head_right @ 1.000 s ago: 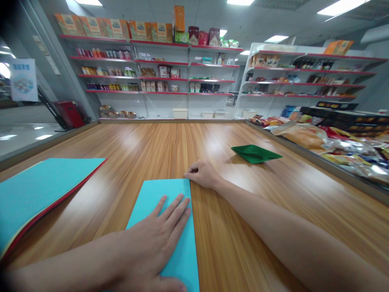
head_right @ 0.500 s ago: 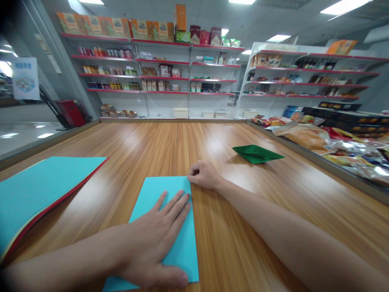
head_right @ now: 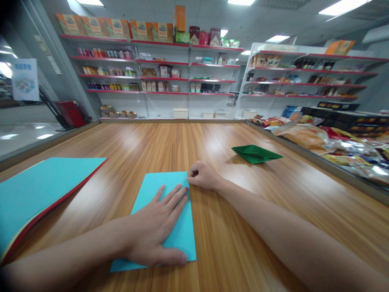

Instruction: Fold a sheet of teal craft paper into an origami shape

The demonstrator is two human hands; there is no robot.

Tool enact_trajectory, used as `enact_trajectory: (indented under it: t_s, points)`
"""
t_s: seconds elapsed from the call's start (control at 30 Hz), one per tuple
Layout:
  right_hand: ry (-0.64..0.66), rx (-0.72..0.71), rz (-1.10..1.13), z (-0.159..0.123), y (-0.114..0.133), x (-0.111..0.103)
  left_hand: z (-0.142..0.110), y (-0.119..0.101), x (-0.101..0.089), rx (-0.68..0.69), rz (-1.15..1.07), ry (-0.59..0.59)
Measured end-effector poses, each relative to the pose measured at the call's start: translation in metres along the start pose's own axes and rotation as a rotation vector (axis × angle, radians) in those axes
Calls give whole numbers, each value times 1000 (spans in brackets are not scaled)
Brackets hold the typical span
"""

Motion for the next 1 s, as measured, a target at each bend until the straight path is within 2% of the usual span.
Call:
enact_trajectory:
  t_s: [0.3,0.6,1.0]
  points:
    - [145,-85,26,-2,-2,-10,-2,3,-6,30,12,24]
    - [201,-171,49,-8,-4,-15,-1,1,-1,-51,18,17]
    - [262,-215,36,-17,3,-16,0,2,-3,-44,34,15]
Point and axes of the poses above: each hand's wrist, its own z-axis towards the middle knuckle, its own x-axis out of the palm, y = z × x, the point moved 1 cm from there along z, towards the middle knuckle, and after that the axes turned 10 degrees about x, right-handed, at the moved point
